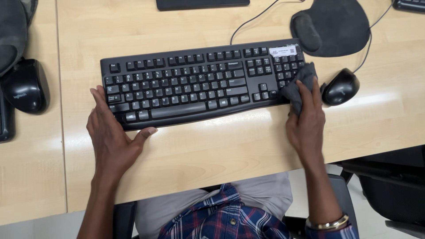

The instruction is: The person wipes the base and screen of a Dell computer monitor using a dark cloth. They then proceed to wipe the surface of a black Logitech keyboard with the same cloth, cleaning the keys and the surrounding area on the desk.

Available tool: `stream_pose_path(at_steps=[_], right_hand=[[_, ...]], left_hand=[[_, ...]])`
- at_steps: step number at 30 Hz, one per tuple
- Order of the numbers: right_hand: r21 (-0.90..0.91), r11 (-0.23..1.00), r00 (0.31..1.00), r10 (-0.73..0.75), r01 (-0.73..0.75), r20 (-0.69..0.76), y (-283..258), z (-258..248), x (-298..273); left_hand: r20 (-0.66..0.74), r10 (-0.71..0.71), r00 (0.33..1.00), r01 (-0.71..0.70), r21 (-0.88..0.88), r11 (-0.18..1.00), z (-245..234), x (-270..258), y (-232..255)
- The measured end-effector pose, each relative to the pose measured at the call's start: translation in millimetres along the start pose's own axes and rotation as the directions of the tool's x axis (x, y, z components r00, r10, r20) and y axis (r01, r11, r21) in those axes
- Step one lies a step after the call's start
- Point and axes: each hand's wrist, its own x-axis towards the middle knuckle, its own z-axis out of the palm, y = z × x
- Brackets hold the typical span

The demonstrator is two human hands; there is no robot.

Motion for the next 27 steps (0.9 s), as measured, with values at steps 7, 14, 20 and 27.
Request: stream_pose_path(at_steps=[7, 14, 20, 27], right_hand=[[0.169, 0.983, 0.971, 0.033, -0.075, 0.236, -68.7, 45.5, -49.6], [0.510, 0.836, 0.922, -0.337, 0.201, 0.189, -71.4, 37.6, -44.6], [0.389, 0.919, 0.996, 0.083, -0.069, -0.021, -47.8, 14.0, -15.5], [0.100, 0.900, 0.885, -0.436, 0.424, 0.164, -99.3, 69.7, -20.3]], left_hand=[[-0.008, 0.010, 1.000, -0.010, -0.026, 1.000, -1.9, -0.1, 1.7], [-0.036, 0.040, 0.999, -0.040, -0.024, 0.999, -0.8, 0.6, -2.1], [-0.046, 0.045, 0.998, -0.046, -0.040, 0.998, 0.2, 1.0, -3.4], [-0.046, 0.034, 0.998, -0.036, -0.036, 0.999, 0.7, 1.3, -4.1]])
